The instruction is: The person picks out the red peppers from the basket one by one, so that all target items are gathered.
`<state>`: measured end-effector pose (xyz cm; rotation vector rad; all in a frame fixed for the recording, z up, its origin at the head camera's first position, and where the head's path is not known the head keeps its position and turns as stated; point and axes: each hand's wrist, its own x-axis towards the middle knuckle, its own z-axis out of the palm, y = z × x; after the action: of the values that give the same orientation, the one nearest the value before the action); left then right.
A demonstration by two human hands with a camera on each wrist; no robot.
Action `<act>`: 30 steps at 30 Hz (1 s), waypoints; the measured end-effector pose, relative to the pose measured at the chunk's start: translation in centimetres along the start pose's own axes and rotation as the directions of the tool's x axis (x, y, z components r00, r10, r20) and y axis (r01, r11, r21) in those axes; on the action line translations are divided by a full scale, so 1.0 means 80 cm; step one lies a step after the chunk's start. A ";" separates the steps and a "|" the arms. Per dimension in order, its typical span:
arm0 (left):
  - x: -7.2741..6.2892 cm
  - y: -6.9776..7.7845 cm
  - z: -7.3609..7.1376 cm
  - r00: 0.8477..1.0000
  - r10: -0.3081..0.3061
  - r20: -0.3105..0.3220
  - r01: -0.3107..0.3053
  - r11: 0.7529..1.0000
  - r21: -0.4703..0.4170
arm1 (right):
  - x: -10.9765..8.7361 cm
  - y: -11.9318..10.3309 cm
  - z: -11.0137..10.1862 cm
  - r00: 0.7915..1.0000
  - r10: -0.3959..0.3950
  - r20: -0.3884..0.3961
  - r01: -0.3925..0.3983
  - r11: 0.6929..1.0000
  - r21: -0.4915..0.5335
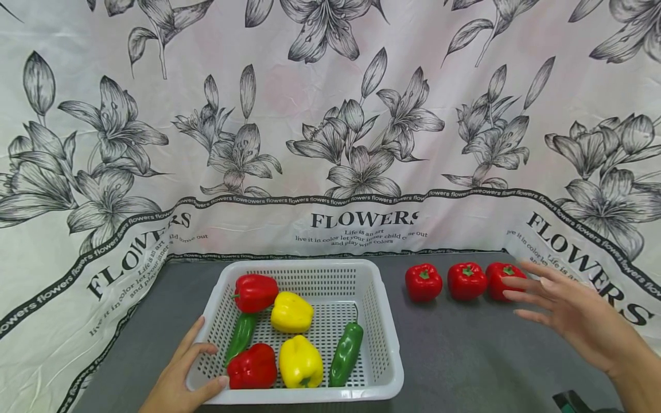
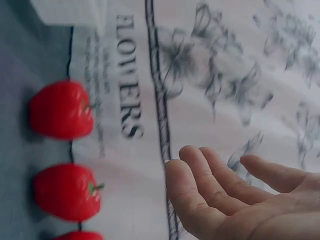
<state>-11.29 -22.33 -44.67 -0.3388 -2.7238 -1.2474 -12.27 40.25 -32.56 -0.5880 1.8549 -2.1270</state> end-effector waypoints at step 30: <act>-0.002 -0.001 0.001 0.999 0.033 -0.013 -0.034 0.999 -0.023 | 0.068 -0.033 0.158 0.980 -0.152 0.132 0.175 0.967 -0.186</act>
<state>-11.19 -22.35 -44.78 -0.3763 -2.6839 -1.2686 -11.09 27.11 -27.92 -0.9200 2.0269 -1.9695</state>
